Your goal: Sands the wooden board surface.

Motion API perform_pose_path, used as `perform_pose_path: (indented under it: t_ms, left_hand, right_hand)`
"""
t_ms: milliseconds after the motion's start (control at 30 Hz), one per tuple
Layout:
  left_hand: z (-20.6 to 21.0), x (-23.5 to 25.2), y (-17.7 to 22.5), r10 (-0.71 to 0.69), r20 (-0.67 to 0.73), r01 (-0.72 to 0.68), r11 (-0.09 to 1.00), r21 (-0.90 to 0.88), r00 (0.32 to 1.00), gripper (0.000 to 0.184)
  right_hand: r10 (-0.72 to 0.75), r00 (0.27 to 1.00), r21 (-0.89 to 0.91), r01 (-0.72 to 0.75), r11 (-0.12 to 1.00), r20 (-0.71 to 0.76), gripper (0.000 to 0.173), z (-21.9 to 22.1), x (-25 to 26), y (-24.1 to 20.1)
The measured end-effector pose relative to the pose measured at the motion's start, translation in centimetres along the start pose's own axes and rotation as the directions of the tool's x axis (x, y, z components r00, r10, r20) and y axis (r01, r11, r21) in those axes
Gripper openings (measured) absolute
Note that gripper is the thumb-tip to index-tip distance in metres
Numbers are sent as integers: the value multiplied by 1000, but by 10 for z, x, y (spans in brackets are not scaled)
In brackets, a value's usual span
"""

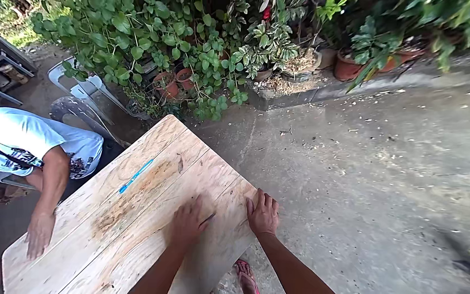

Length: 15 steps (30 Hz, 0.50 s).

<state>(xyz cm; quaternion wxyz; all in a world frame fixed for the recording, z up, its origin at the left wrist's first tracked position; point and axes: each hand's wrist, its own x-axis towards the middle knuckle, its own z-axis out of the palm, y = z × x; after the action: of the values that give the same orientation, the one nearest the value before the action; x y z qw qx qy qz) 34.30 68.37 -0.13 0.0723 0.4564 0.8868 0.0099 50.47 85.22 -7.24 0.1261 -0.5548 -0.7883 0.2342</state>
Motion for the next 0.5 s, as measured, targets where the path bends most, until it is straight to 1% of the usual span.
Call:
perform_pose_path:
  t_ms: [33,67,100,133,167,200,233,267,300,333,367,400,433,500]
  left_hand:
    - [8,-38,-23,27,-94,-24,999,26,995,85]
    - [15,-74,-44,44,-157,-35,998,56,987,86]
    - [19,-104,-61,50,-178,-37,996,76,983,87]
    - [22,-126,-74,55,-182,-40,995,89,982,89]
    - [25,-137,-79,59,-181,-42,995,95,982,90]
    - [30,-135,-76,65,-203,-45,994,103,977,91]
    - [34,-121,-65,71,-240,-49,994,99,968,90]
    - [34,-97,-46,77,-269,-55,995,85,960,88]
    - [29,-66,-19,70,-259,-58,997,54,963,85]
    - [18,-31,14,40,-195,-41,999,-1,980,83]
    - [5,5,48,-12,-83,8,999,-50,996,83]
    - [-6,41,77,-54,20,55,997,-61,998,83]
    - [-15,74,101,-83,105,89,994,-57,991,84]
    - [-23,123,131,-110,201,117,993,-24,973,86]
  right_hand:
    - [-3,1000,0,3,1000,-14,59,0,1,0]
    - [-6,1000,3,6,1000,-26,59,0,1,0]
    - [-7,1000,5,7,1000,-30,59,1,1,0]
    - [-5,999,10,6,1000,-32,59,2,1,0]
    - [-5,999,15,5,1000,-36,57,3,1,1]
    - [-1,999,20,2,1000,-36,55,3,1,2]
    - [4,999,27,-3,1000,-39,51,3,1,1]
    - [6,999,33,-4,999,-47,48,3,1,0]
    - [14,999,42,-12,999,-46,47,3,0,-1]
    - [26,999,52,-24,998,-37,46,2,0,-1]
    - [40,999,64,-39,997,-16,46,0,1,-2]
    - [50,999,73,-50,996,-1,46,-1,1,-2]
    - [55,998,77,-55,996,4,45,-1,1,-3]
    - [66,997,79,-68,995,31,45,-2,2,-2]
